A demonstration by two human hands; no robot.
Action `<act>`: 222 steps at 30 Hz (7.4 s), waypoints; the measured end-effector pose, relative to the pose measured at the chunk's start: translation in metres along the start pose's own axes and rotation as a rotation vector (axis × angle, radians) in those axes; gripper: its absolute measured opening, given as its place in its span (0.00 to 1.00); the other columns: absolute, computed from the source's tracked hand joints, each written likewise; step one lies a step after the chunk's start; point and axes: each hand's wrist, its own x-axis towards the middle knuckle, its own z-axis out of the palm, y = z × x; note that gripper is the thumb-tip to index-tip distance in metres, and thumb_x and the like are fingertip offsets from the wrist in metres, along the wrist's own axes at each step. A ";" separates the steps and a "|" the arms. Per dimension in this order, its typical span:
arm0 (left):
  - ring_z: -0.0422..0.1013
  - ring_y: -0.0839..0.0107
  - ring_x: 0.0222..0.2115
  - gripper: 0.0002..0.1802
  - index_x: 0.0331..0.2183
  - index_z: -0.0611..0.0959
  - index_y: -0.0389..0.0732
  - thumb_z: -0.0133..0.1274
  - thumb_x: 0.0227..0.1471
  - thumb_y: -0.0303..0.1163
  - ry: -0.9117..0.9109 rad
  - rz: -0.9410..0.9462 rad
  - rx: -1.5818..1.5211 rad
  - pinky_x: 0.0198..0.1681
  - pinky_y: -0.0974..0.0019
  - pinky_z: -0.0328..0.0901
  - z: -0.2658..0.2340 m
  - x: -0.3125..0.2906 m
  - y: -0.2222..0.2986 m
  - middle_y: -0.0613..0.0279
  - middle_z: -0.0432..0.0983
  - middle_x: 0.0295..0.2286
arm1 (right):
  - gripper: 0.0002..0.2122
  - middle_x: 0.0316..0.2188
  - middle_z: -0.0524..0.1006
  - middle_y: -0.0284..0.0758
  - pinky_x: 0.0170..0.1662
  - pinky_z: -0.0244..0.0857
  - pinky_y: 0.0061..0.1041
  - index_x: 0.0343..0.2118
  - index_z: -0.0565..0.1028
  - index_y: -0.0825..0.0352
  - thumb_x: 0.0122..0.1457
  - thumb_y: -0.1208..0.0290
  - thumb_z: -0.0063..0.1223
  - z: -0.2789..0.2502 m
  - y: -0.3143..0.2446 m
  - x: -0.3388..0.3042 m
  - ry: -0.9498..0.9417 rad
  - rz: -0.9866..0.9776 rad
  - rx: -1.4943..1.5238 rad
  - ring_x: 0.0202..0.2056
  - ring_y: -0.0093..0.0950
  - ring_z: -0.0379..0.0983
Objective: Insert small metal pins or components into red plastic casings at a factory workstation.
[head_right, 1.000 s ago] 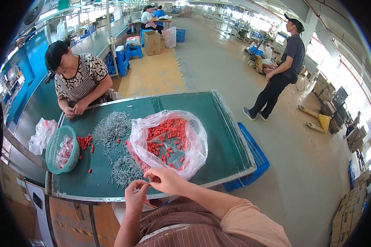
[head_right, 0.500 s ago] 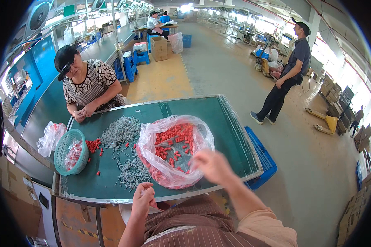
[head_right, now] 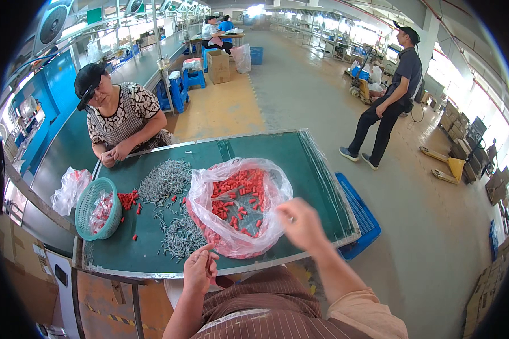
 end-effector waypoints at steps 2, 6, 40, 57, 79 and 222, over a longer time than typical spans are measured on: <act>0.61 0.80 0.15 0.18 0.51 0.69 0.32 0.40 0.63 0.30 -0.029 0.044 0.026 0.15 0.76 0.56 0.005 -0.002 0.000 0.58 0.74 0.27 | 0.08 0.34 0.76 0.39 0.41 0.67 0.28 0.37 0.76 0.67 0.54 0.74 0.54 0.036 -0.026 -0.015 -0.236 0.088 0.286 0.36 0.34 0.74; 0.53 0.85 0.12 0.21 0.55 0.67 0.35 0.41 0.64 0.34 -0.083 0.141 0.046 0.13 0.78 0.47 0.011 -0.010 -0.003 0.67 0.71 0.23 | 0.13 0.37 0.75 0.41 0.44 0.65 0.30 0.40 0.74 0.70 0.53 0.70 0.57 0.096 -0.045 -0.033 -0.445 -0.070 0.327 0.40 0.35 0.72; 0.57 0.83 0.12 0.09 0.32 0.80 0.36 0.50 0.57 0.32 0.199 0.080 0.307 0.13 0.75 0.50 0.018 -0.016 0.013 0.72 0.63 0.14 | 0.06 0.25 0.71 0.26 0.31 0.64 0.18 0.33 0.72 0.67 0.62 0.70 0.49 0.138 -0.024 -0.047 -0.403 0.448 0.707 0.28 0.16 0.67; 0.53 0.84 0.16 0.07 0.30 0.77 0.32 0.43 0.51 0.21 0.024 0.035 -0.121 0.19 0.75 0.50 -0.006 -0.007 0.027 0.73 0.61 0.18 | 0.16 0.31 0.74 0.29 0.36 0.66 0.14 0.48 0.69 0.71 0.55 0.83 0.53 0.104 -0.044 -0.003 -0.493 0.397 0.696 0.32 0.14 0.70; 0.59 0.84 0.12 0.09 0.30 0.82 0.36 0.60 0.49 0.32 0.102 0.060 0.340 0.13 0.76 0.54 0.000 -0.006 0.018 0.72 0.69 0.17 | 0.16 0.33 0.77 0.34 0.36 0.67 0.20 0.47 0.71 0.68 0.53 0.81 0.54 0.105 -0.059 0.002 -0.697 0.269 0.466 0.33 0.19 0.73; 0.66 0.83 0.19 0.05 0.26 0.77 0.37 0.58 0.50 0.22 0.260 0.184 0.333 0.20 0.77 0.61 -0.008 -0.043 0.010 0.69 0.72 0.20 | 0.09 0.26 0.78 0.43 0.34 0.67 0.31 0.32 0.76 0.70 0.52 0.69 0.53 0.127 -0.061 -0.033 -0.734 0.193 0.295 0.30 0.35 0.76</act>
